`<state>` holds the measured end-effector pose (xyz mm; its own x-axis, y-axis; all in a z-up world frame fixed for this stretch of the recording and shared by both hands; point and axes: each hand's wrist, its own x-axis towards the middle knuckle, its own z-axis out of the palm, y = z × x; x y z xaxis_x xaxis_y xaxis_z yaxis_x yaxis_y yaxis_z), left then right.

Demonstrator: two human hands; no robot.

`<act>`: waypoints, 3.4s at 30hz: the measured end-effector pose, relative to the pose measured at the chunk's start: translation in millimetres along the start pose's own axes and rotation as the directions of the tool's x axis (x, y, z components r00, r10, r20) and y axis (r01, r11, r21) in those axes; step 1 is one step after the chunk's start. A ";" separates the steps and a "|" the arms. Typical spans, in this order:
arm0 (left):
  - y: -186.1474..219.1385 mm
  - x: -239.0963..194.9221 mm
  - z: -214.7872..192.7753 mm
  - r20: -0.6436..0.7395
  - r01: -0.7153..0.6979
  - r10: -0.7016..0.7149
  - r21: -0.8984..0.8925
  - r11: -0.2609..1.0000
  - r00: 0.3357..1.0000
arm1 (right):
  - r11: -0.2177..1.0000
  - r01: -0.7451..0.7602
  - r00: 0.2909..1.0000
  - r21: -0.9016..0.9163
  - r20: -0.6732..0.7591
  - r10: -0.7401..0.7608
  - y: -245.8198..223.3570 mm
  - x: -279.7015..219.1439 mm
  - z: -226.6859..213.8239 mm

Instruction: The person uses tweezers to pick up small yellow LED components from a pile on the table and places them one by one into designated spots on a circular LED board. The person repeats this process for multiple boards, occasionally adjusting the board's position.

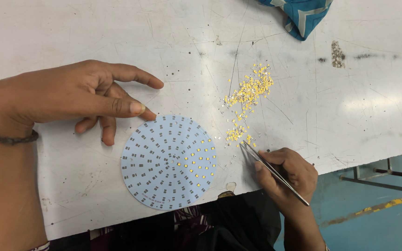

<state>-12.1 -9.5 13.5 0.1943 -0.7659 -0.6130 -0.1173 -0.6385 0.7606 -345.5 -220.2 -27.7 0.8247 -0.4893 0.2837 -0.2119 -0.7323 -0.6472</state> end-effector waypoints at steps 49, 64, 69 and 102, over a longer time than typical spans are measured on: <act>-0.3 -2.2 -0.1 -0.011 -0.012 0.012 0.009 1.000 1.000 | 0.998 -0.026 0.999 0.062 0.039 0.023 0.1 -2.8 -5.0; 0.0 -1.7 -0.1 0.001 -0.042 0.042 0.005 0.999 0.999 | 0.997 0.049 0.996 0.056 0.077 -0.053 -2.0 2.5 -3.1; -0.3 -1.8 0.6 -0.017 -0.017 0.018 0.025 1.000 1.000 | 0.988 0.109 0.992 0.109 0.058 -0.116 -1.0 1.9 -1.5; -8.4 -17.9 6.1 -0.124 -0.249 0.246 -0.010 0.968 0.961 | 0.923 0.335 0.933 0.188 0.066 -0.353 -31.6 -49.4 22.7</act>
<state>-20.6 9.0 16.8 0.2788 -0.8839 -0.3755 -0.1519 -0.4267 0.8915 -367.7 -162.1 -37.3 0.8793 -0.1671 0.4459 0.1795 -0.7510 -0.6354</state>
